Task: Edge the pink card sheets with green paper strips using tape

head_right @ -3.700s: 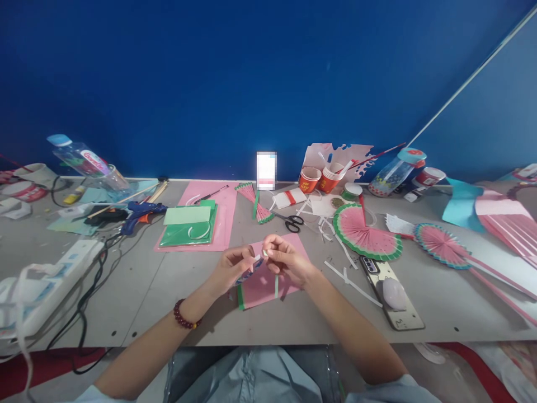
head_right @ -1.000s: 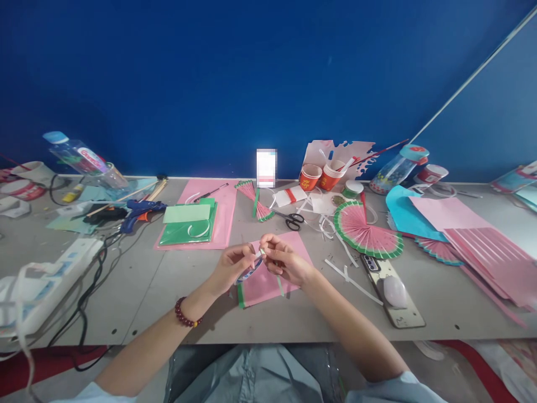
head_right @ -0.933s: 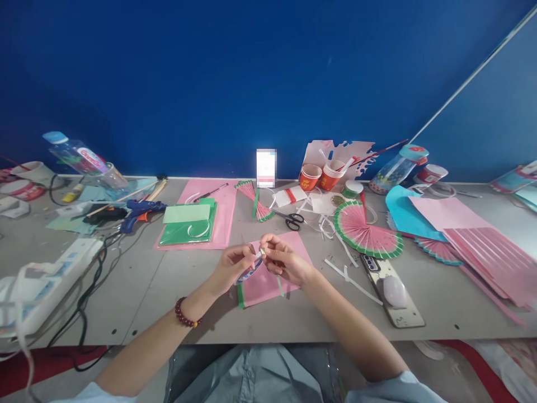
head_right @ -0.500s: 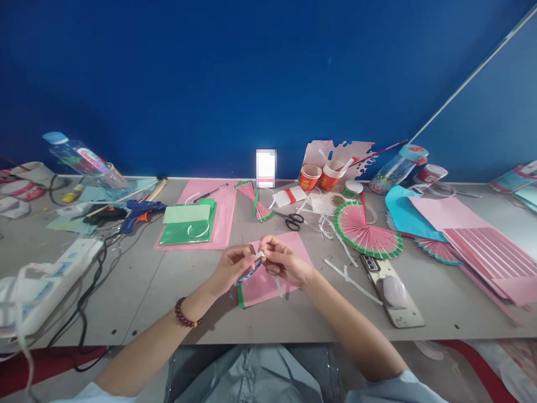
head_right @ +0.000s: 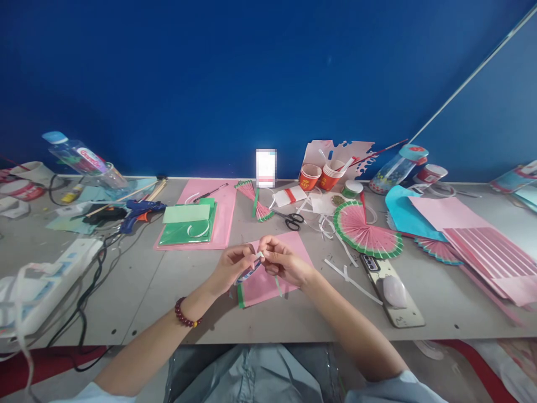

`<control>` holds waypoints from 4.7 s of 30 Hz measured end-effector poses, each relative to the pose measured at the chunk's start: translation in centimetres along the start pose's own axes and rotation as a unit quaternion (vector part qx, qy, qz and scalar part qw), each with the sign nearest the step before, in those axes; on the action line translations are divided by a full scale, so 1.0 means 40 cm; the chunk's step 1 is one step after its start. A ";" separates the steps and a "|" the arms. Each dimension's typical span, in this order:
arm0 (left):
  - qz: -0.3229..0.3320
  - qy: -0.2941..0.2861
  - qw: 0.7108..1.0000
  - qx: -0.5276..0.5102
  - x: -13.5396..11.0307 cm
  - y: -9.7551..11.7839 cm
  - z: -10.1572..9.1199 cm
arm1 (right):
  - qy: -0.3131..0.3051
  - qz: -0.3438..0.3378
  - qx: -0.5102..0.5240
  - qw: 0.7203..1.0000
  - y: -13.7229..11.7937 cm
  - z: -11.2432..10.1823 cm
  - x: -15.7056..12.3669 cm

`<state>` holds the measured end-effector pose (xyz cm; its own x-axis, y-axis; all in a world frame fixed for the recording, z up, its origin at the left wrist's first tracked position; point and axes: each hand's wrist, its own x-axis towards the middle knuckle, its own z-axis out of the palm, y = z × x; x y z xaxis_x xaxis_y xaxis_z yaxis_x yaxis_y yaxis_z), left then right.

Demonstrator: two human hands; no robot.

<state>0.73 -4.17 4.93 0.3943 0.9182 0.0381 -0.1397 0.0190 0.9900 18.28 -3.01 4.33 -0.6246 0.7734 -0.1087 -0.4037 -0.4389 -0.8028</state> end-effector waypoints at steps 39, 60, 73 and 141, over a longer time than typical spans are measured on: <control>0.013 0.006 1.000 -0.011 0.005 -0.016 0.000 | 0.010 -0.006 -0.031 0.999 0.017 -0.006 0.003; 0.022 -0.011 0.999 -0.023 0.002 -0.012 -0.004 | 0.075 -0.083 -0.106 0.988 0.006 0.006 0.005; 0.088 0.032 0.994 0.059 0.003 0.001 0.011 | 0.137 -0.226 -0.352 0.898 -0.020 0.001 0.002; 0.027 0.047 0.999 0.004 0.013 -0.017 0.004 | 0.194 -0.164 -0.269 0.929 0.021 0.002 0.020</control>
<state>1.17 -3.75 4.30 0.2989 0.9510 0.0794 -0.1519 -0.0348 0.9878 17.38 -2.79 3.62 -0.1971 0.9776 0.0740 -0.0718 0.0609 -0.9956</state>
